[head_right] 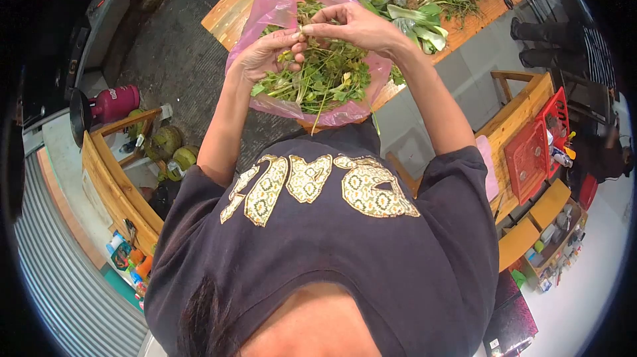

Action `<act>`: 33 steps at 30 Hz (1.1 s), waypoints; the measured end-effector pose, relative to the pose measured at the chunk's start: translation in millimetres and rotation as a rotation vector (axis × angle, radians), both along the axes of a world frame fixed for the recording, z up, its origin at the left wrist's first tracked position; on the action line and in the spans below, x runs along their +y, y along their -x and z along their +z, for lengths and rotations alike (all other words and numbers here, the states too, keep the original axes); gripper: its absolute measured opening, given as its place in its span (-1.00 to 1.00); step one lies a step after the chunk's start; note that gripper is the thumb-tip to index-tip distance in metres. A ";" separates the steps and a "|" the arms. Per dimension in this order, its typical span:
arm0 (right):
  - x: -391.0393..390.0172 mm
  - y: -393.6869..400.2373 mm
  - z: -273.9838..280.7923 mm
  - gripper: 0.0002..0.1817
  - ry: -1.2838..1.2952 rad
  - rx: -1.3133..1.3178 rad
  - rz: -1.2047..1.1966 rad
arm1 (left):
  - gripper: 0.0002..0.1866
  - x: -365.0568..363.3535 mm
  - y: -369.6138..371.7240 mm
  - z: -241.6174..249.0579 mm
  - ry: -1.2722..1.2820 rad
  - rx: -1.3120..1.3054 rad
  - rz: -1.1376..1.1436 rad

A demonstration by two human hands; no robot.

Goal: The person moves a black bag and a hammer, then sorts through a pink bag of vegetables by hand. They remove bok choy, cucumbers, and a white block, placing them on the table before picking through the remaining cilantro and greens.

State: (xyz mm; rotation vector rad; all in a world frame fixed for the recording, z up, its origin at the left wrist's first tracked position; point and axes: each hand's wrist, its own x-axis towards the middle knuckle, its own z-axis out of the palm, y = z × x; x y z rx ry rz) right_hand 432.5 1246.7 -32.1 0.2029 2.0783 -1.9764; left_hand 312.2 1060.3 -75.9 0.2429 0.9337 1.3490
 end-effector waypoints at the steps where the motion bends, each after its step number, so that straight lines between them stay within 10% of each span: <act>1: 2.0 1.5 -10.5 -0.70 -0.008 0.027 0.004 | -0.83 0.3 1.3 -3.2 -0.012 -0.004 -0.025; 8: 34.9 -17.9 27.7 -0.68 -0.321 0.084 0.429 | -0.83 -25.3 24.7 5.3 -0.048 0.436 -0.233; 14: 148.8 -73.6 45.0 -0.71 -0.066 0.289 -0.413 | -0.80 -34.2 -5.2 -11.6 0.115 1.429 -0.088; 18: 235.8 -112.7 -8.5 -0.72 -0.078 0.380 -1.142 | -0.71 -47.2 -32.3 -38.1 0.287 1.327 -0.127; 24: 309.9 -119.5 -109.0 -0.74 -0.424 0.241 -1.289 | -0.57 -39.1 -39.3 -30.6 0.672 1.429 -0.066; 33: 337.4 -94.7 -196.5 -0.67 -0.131 -0.060 -1.681 | -0.68 -44.0 -34.3 -70.2 0.614 1.128 0.321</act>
